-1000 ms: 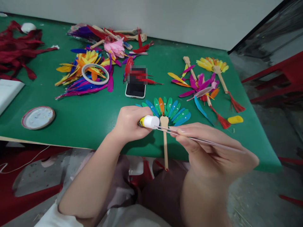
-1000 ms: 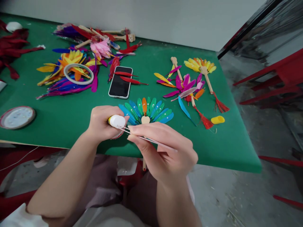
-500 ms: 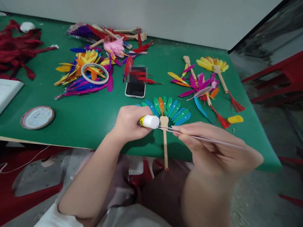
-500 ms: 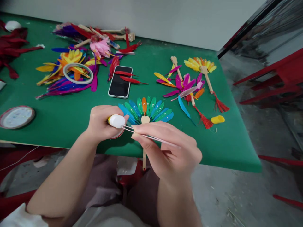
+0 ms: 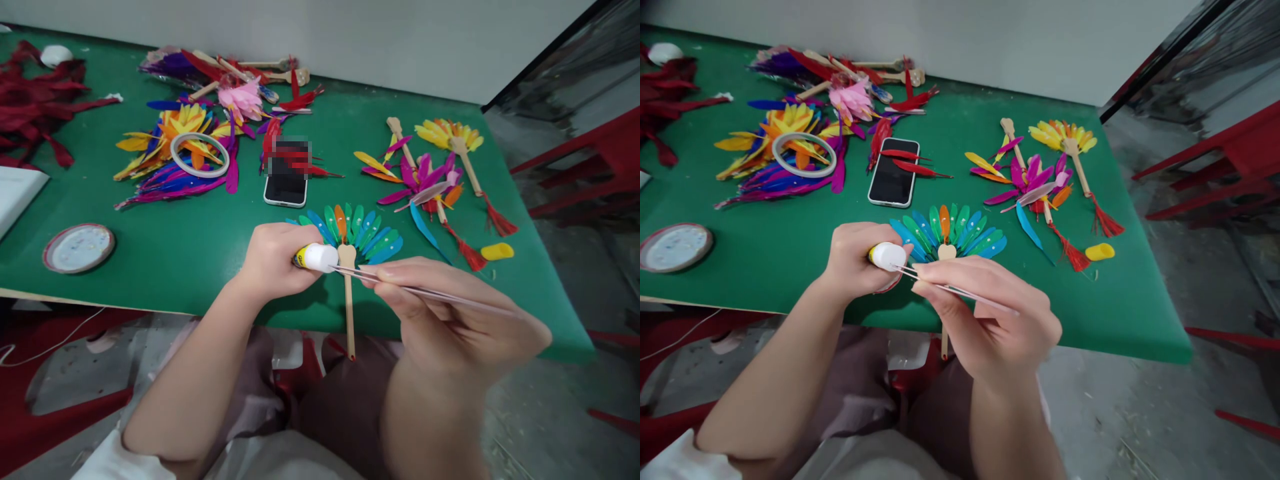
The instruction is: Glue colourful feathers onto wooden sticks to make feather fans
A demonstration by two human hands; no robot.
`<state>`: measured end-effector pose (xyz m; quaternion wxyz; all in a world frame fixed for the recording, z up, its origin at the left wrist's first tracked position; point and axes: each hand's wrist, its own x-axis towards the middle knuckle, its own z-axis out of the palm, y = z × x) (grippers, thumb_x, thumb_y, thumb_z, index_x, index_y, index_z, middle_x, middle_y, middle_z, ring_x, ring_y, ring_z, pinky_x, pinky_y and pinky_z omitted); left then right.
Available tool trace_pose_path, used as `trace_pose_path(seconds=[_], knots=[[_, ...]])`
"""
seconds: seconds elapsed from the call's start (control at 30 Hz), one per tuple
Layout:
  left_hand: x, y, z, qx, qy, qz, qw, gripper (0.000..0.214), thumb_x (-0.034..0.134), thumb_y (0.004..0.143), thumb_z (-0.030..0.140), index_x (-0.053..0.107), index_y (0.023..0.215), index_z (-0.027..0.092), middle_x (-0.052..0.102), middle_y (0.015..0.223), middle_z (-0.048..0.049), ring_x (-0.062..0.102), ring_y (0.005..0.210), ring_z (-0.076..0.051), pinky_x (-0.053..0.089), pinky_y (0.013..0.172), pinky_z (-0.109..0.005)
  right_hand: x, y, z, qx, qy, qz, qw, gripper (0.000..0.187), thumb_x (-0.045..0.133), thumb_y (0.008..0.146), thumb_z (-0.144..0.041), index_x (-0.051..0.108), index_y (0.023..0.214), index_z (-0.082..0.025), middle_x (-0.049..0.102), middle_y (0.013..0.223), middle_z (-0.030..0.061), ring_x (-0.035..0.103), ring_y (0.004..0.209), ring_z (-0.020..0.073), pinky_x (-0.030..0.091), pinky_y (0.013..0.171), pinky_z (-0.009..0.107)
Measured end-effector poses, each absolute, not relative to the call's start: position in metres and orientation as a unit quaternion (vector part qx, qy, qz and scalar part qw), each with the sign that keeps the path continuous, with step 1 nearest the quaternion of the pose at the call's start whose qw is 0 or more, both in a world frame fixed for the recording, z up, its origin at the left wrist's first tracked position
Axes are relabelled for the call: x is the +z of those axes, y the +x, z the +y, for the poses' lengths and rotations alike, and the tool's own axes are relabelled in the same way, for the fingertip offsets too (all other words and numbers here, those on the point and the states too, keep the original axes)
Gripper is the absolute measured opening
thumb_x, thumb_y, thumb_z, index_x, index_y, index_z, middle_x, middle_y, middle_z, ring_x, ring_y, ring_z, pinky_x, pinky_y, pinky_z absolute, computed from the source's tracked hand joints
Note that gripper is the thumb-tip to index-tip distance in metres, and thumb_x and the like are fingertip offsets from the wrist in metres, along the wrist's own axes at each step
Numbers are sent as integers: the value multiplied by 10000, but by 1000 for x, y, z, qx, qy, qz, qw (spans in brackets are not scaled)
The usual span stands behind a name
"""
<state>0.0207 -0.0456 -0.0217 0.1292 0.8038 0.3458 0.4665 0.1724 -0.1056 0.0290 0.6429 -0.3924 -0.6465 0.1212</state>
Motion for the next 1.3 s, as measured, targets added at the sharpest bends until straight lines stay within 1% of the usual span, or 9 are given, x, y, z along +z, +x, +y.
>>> trace_pose_path(seconds=[0.1, 0.23, 0.33, 0.43, 0.67, 0.77, 0.97, 1.13, 1.3], knots=[[-20, 20, -46, 471, 801, 348, 123, 168, 590, 685, 178, 487, 553, 178, 470, 471, 44, 400, 444, -71, 297, 453, -210, 29, 173, -104, 115, -370, -648, 656, 259, 684, 677, -26, 724, 815, -240, 726, 724, -21, 648, 590, 152, 513, 481, 305], [-20, 20, -46, 476, 798, 349, 120, 165, 587, 683, 173, 484, 555, 179, 469, 473, 49, 401, 442, -66, 297, 449, -202, 30, 174, -103, 119, -372, -645, 657, 217, 681, 675, -28, 682, 617, -237, 727, 729, -31, 657, 593, 156, 519, 475, 306], [-20, 20, -46, 475, 799, 348, 121, 166, 586, 689, 179, 485, 556, 181, 470, 473, 49, 402, 439, -67, 299, 448, -202, 30, 174, -103, 103, -379, -653, 647, 264, 687, 669, -39, 606, 496, -221, 722, 702, -34, 654, 578, 149, 522, 468, 297], [-20, 21, -46, 476, 799, 346, 126, 168, 593, 685, 174, 486, 555, 180, 470, 472, 48, 399, 440, -68, 302, 449, -204, 30, 173, -104, 104, -386, -658, 638, 307, 684, 669, -36, 556, 447, -205, 717, 685, -31, 650, 575, 139, 523, 468, 285], [-21, 21, -46, 477, 799, 345, 122, 161, 596, 683, 182, 491, 561, 180, 477, 473, 44, 400, 442, -72, 301, 450, -207, 30, 172, -104, 120, -387, -655, 638, 324, 680, 661, -18, 533, 434, -196, 719, 701, -32, 656, 599, 136, 529, 483, 278], [-21, 21, -45, 478, 799, 345, 122, 162, 589, 687, 186, 490, 559, 181, 475, 471, 43, 401, 440, -73, 301, 450, -208, 30, 172, -104, 128, -382, -647, 647, 309, 677, 667, -19, 549, 447, -194, 720, 707, -28, 661, 611, 138, 529, 492, 275], [-20, 21, -46, 476, 799, 346, 126, 160, 585, 689, 196, 491, 560, 184, 485, 473, 40, 410, 444, -76, 310, 454, -211, 31, 173, -105, 133, -387, -650, 640, 261, 680, 665, -27, 601, 491, -205, 714, 677, -22, 659, 584, 150, 513, 459, 277], [-20, 21, -46, 469, 799, 353, 126, 170, 570, 700, 225, 489, 556, 187, 485, 471, 37, 413, 441, -78, 306, 452, -212, 30, 173, -104, 117, -390, -652, 639, 245, 681, 664, -35, 633, 521, -228, 717, 676, -25, 657, 566, 164, 518, 443, 295], [-20, 22, -46, 470, 800, 349, 130, 169, 569, 693, 204, 474, 554, 188, 471, 464, 36, 409, 435, -81, 296, 447, -219, 29, 171, -104, 107, -387, -652, 643, 236, 684, 665, -45, 642, 534, -237, 719, 683, -32, 653, 561, 160, 527, 455, 301]])
